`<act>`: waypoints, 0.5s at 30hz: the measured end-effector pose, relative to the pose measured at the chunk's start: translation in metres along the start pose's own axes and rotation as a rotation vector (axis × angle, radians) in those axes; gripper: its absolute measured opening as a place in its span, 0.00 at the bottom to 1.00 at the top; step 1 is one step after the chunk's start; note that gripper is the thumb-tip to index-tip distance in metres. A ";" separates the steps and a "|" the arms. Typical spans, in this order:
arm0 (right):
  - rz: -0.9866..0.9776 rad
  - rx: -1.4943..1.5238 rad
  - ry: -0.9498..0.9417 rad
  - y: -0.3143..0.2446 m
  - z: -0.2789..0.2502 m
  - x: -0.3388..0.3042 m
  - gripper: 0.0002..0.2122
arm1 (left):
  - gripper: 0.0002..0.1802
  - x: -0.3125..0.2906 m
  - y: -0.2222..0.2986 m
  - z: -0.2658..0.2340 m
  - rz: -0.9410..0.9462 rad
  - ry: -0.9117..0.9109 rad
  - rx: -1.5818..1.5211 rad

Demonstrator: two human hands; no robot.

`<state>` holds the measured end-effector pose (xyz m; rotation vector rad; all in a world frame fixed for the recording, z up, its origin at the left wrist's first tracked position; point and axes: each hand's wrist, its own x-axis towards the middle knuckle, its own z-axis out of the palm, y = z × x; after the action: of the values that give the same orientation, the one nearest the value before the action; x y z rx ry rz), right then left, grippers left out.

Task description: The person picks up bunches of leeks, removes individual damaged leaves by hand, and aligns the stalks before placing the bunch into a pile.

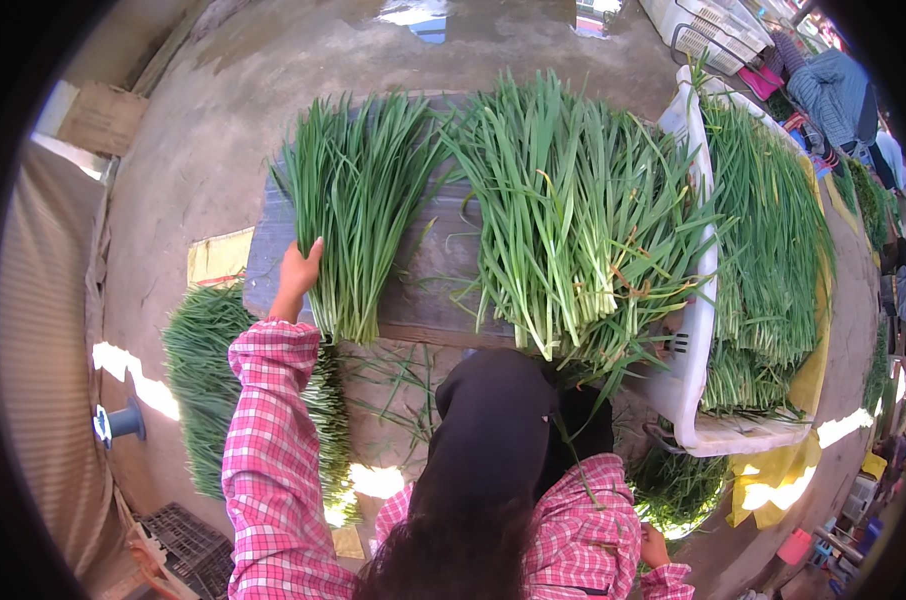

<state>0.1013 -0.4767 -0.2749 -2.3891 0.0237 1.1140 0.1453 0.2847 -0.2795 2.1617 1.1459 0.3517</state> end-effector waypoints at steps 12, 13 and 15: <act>0.068 0.026 0.008 0.021 0.008 -0.011 0.15 | 0.11 -0.117 0.211 -0.059 0.732 0.130 -0.171; 0.057 -0.024 0.000 0.022 0.012 -0.012 0.15 | 0.13 -0.147 0.248 -0.068 1.053 0.046 -0.133; 0.023 -0.144 -0.015 0.012 0.011 -0.011 0.16 | 0.15 -0.210 0.323 -0.089 1.451 -0.121 -0.104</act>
<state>0.0839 -0.4845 -0.2779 -2.5130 -0.0355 1.1802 0.1834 0.0228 0.0146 2.4830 -0.6804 0.8107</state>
